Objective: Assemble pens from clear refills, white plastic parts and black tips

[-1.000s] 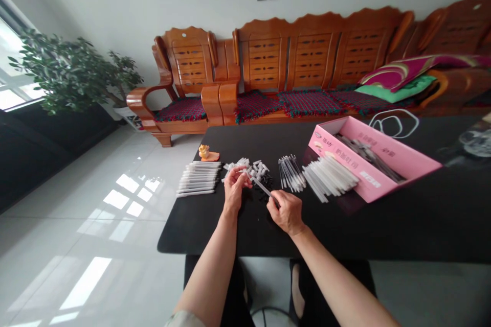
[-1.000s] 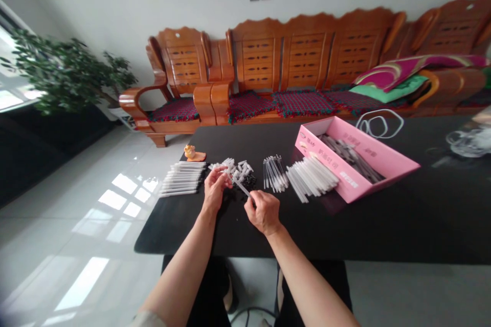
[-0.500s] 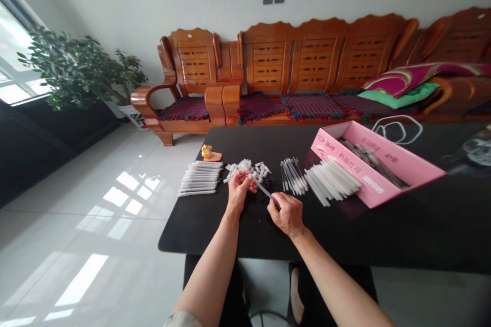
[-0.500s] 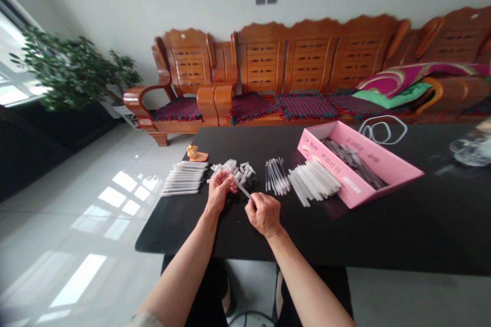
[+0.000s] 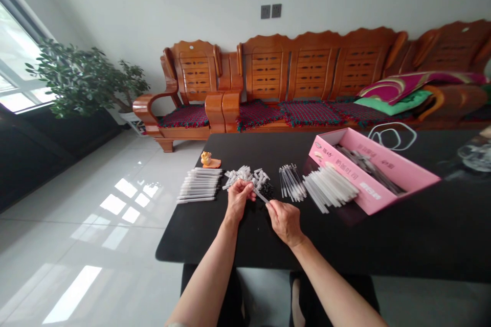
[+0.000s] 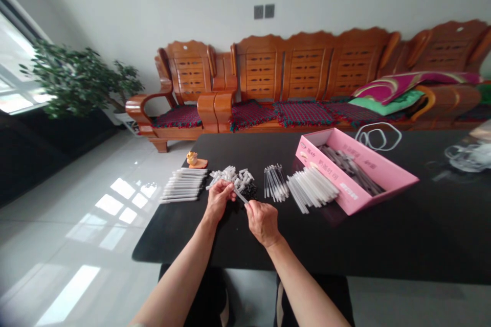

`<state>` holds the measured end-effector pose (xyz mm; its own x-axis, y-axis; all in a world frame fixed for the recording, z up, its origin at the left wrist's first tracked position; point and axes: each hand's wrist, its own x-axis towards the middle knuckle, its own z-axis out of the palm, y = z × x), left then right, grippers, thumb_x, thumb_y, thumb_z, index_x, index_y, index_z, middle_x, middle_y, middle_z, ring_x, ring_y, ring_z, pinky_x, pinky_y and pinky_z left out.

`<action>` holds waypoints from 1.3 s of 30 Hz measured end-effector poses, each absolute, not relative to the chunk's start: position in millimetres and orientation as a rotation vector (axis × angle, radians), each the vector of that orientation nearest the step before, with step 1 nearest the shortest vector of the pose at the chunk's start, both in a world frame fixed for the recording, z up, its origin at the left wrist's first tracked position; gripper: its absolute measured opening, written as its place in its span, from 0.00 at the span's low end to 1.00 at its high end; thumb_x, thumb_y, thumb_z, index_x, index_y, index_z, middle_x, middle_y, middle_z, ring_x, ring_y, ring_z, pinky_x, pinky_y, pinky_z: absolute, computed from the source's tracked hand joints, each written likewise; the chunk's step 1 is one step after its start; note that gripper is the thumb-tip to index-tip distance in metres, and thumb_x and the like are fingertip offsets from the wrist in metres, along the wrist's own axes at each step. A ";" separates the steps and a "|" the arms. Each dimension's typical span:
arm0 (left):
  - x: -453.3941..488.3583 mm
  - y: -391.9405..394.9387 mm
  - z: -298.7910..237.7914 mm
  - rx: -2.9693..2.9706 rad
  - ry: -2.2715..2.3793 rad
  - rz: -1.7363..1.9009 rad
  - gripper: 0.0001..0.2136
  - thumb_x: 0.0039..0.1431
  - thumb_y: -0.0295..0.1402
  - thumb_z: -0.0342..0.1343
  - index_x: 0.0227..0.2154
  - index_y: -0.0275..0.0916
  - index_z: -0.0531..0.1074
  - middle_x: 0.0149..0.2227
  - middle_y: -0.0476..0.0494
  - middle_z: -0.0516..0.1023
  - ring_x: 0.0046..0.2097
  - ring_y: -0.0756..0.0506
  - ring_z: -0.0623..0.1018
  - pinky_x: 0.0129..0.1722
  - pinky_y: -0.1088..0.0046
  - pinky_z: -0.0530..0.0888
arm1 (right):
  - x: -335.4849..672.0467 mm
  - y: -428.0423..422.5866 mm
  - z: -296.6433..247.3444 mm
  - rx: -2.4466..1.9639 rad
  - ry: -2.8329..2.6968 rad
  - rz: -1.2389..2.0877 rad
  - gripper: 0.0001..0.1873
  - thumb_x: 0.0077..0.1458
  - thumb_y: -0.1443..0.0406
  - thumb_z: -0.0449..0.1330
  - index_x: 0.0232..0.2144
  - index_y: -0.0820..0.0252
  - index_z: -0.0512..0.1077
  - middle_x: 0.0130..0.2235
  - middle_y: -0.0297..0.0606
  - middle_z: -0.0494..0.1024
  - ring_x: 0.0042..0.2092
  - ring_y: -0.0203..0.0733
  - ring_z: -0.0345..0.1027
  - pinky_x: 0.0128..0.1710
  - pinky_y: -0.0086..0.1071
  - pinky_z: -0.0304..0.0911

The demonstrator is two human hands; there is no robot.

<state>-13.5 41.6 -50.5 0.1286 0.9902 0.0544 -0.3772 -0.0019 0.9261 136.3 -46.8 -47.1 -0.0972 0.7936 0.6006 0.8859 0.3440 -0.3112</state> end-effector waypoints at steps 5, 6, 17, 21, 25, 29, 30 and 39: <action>-12.2 40.5 -50.6 1.008 0.799 1.277 0.14 0.48 0.40 0.66 0.29 0.36 0.71 0.22 0.51 0.74 0.22 0.51 0.74 0.23 0.75 0.74 | 139.9 -46.9 -49.0 -1.466 -1.855 -0.088 0.16 0.64 0.65 0.49 0.27 0.61 0.72 0.21 0.37 0.74 0.23 0.37 0.68 0.28 0.30 0.51; -12.0 40.5 -50.4 1.014 0.795 1.274 0.14 0.47 0.40 0.66 0.29 0.36 0.71 0.22 0.51 0.75 0.22 0.51 0.74 0.24 0.74 0.74 | 140.6 -47.0 -48.9 -1.466 -1.846 -0.076 0.17 0.64 0.65 0.49 0.27 0.61 0.72 0.20 0.37 0.73 0.23 0.37 0.67 0.28 0.30 0.50; -14.0 30.7 -47.0 1.020 0.732 1.316 0.15 0.52 0.43 0.63 0.33 0.37 0.68 0.26 0.50 0.74 0.24 0.51 0.75 0.24 0.75 0.75 | 141.5 -42.3 -50.5 -1.419 -1.858 0.020 0.16 0.65 0.62 0.48 0.34 0.60 0.74 0.29 0.42 0.79 0.31 0.42 0.74 0.34 0.30 0.59; -31.9 34.1 -46.0 0.924 0.844 1.495 0.16 0.51 0.43 0.63 0.33 0.36 0.68 0.23 0.52 0.72 0.23 0.52 0.74 0.23 0.78 0.73 | 144.8 -44.0 -49.9 -1.417 -1.723 0.074 0.16 0.64 0.58 0.51 0.44 0.63 0.73 0.35 0.46 0.81 0.34 0.45 0.75 0.38 0.33 0.63; -80.8 51.1 -34.7 0.750 1.083 1.847 0.17 0.48 0.42 0.64 0.34 0.35 0.69 0.22 0.54 0.71 0.22 0.53 0.74 0.23 0.78 0.73 | 146.1 -43.5 -51.7 -1.435 -1.659 0.083 0.17 0.64 0.59 0.49 0.42 0.63 0.74 0.34 0.46 0.81 0.33 0.45 0.75 0.38 0.33 0.63; -138.7 76.1 -25.5 0.647 1.397 2.110 0.14 0.49 0.40 0.60 0.32 0.36 0.67 0.21 0.54 0.72 0.22 0.51 0.76 0.24 0.73 0.77 | 143.8 -41.4 -53.1 -1.409 -1.676 0.071 0.15 0.64 0.60 0.50 0.38 0.62 0.74 0.34 0.45 0.81 0.34 0.44 0.75 0.37 0.31 0.63; -150.0 82.4 -25.4 0.645 1.475 2.120 0.12 0.50 0.39 0.59 0.32 0.36 0.67 0.20 0.54 0.72 0.21 0.50 0.76 0.25 0.72 0.77 | 143.3 -41.0 -53.0 -1.399 -1.676 0.063 0.15 0.64 0.60 0.50 0.37 0.62 0.74 0.33 0.44 0.81 0.34 0.44 0.75 0.37 0.31 0.62; -178.1 116.8 -40.6 0.866 1.943 1.800 0.13 0.51 0.40 0.55 0.34 0.36 0.72 0.19 0.50 0.75 0.24 0.45 0.80 0.27 0.71 0.77 | 140.9 -41.4 -48.3 -1.374 -1.701 0.012 0.13 0.64 0.61 0.52 0.34 0.62 0.73 0.28 0.39 0.78 0.30 0.40 0.73 0.33 0.28 0.60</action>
<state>-178.1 116.8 -40.6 -0.7508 0.6440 0.1467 0.1954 0.0044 0.9807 140.9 -41.4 -48.3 0.0455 0.7758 0.6294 0.7665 0.3770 -0.5200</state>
